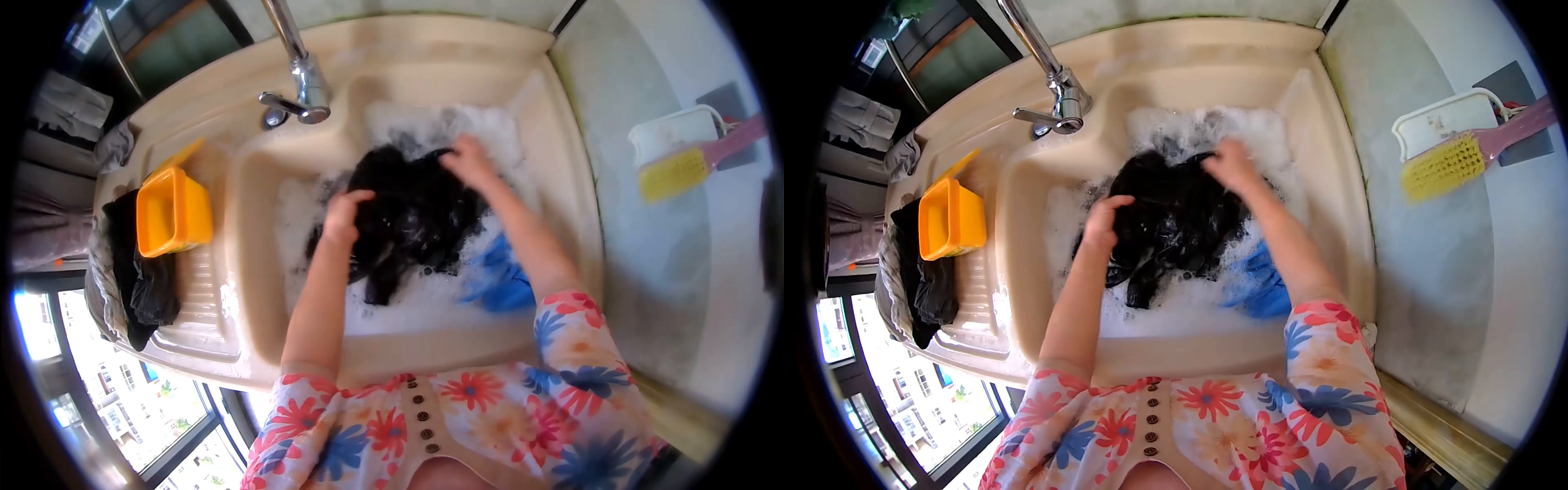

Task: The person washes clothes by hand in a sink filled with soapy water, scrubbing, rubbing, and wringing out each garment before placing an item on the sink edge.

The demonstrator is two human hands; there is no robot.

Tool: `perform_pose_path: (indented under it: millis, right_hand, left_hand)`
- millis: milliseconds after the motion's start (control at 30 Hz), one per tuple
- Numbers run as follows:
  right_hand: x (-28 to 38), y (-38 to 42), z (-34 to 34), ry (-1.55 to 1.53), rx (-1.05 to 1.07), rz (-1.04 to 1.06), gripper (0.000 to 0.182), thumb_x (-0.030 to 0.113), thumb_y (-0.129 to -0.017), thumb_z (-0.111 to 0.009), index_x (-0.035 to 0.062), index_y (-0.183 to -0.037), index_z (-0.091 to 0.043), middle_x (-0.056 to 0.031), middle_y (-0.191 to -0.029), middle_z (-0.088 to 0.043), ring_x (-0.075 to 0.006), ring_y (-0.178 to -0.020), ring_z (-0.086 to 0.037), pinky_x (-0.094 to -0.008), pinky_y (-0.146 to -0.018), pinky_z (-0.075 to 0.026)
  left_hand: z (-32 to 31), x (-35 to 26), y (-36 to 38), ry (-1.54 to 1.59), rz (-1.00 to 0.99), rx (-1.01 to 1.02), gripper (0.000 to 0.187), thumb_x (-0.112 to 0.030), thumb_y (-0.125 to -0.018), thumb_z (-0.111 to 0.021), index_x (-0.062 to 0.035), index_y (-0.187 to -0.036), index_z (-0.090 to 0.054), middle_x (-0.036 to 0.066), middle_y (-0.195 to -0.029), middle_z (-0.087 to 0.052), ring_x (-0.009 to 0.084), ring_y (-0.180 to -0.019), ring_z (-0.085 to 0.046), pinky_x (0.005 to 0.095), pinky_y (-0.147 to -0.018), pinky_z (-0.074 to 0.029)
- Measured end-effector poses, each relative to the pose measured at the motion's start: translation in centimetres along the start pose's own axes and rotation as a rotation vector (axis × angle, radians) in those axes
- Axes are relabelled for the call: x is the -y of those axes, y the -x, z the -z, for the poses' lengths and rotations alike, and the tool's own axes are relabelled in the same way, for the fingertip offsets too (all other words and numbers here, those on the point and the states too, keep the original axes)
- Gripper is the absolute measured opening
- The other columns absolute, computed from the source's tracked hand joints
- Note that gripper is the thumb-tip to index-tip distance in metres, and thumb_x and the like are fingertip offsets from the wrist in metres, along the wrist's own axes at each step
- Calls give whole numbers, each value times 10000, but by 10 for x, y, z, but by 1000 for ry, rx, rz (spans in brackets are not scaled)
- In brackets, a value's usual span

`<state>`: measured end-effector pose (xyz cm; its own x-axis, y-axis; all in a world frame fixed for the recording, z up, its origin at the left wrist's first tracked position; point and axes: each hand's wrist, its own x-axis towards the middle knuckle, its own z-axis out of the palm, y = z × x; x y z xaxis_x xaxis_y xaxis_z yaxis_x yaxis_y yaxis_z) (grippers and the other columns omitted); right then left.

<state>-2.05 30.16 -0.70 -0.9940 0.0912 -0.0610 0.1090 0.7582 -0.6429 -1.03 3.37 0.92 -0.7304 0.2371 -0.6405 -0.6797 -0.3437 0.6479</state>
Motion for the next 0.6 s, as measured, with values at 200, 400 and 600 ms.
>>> perform_pose_path:
  millis: [200, 400, 600]
  right_hand:
    - [99, 39, -52, -126, -354, 580, 198, 199, -655, -659, 22, -644, -573, -125, -852, -597, -290, -790, -559, -351, -716, -456]
    - [110, 40, -99, -6, -99, 170, 212, 245, -696, -599, 66, -807, -576, -109, -740, -601, -299, -701, -583, -381, -593, -476]
    - [158, 82, -83, -291, -298, 356, 154, 196, -657, -610, 60, -656, -538, -145, -655, -584, -322, -647, -590, -422, -589, -473]
  left_hand:
    - [14, 13, -21, 385, -18, 65, 426, -313, -793, -603, -13, -1085, -525, 121, -1073, -571, 232, -984, -540, 351, -862, -442]
    - [6, 61, -15, -302, -177, -169, 278, -244, -851, -477, -21, -1000, -547, 93, -920, -584, 194, -871, -544, 308, -759, -448]
    - [30, 70, -49, 511, -164, 373, 282, -236, -857, -469, -2, -1002, -534, 99, -939, -573, 201, -874, -533, 306, -755, -436]
